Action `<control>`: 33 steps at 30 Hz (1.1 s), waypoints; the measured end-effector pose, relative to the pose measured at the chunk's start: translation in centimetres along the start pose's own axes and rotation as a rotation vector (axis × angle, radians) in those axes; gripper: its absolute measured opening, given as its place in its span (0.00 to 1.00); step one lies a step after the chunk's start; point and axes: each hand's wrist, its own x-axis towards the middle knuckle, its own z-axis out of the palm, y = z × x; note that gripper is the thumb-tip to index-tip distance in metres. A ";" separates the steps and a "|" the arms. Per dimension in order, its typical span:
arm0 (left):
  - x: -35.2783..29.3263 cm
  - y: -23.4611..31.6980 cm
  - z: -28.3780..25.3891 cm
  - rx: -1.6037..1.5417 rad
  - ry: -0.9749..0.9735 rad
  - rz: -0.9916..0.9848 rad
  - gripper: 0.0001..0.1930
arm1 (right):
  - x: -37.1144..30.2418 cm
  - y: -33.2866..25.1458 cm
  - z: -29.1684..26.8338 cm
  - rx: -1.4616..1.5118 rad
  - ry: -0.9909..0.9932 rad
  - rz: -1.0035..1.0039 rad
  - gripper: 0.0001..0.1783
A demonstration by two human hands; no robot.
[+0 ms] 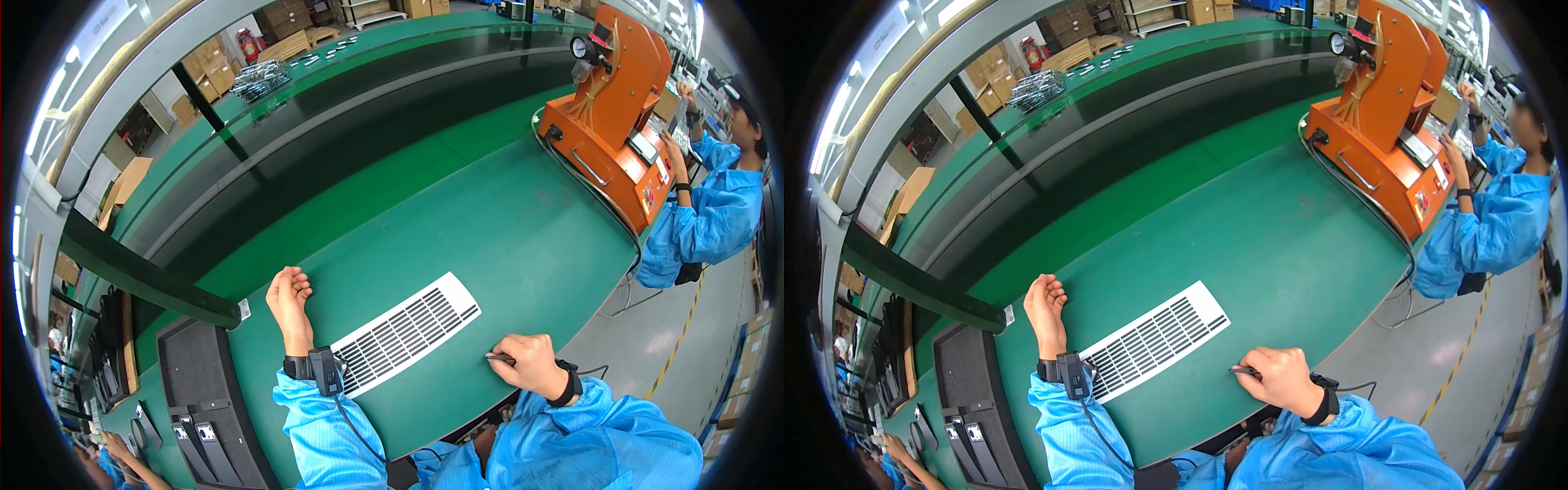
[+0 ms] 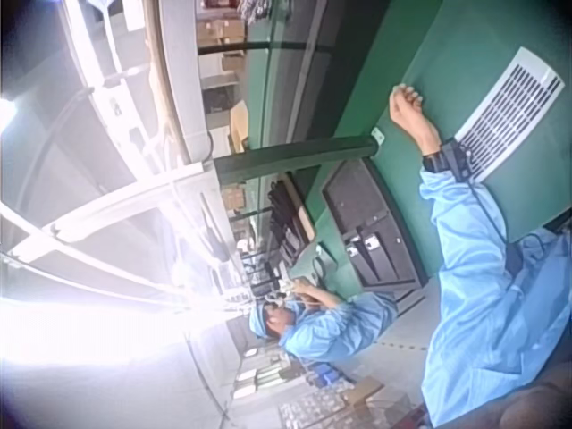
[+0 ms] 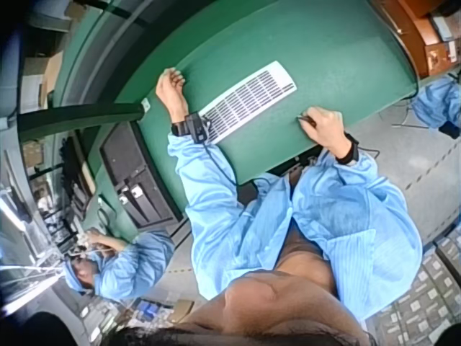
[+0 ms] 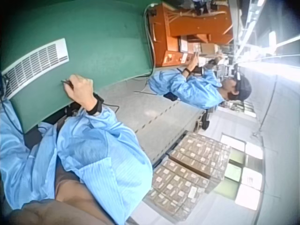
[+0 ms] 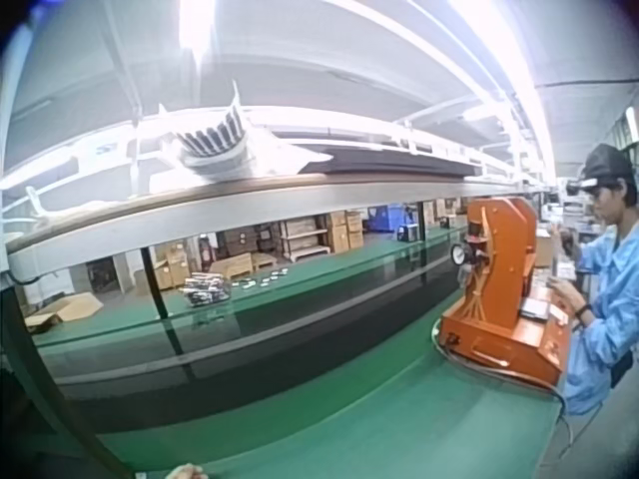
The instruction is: The recorder is shown using a stylus-like tool and hands to apply components or labels to a small rectangular electronic device, possibly a smartphone part, on a factory assembly line bench.
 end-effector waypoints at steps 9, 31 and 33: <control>0.1 -0.1 0.3 0.102 0.017 0.063 0.11 | 0.1 -0.4 0.2 -0.006 0.009 -0.022 0.06; -8.9 6.4 10.0 0.690 -0.235 0.962 0.05 | 4.4 -10.9 4.2 0.742 -0.543 0.344 0.31; -9.1 6.2 10.2 0.686 -0.257 0.976 0.05 | 4.2 -11.4 3.8 0.669 -0.394 0.251 0.32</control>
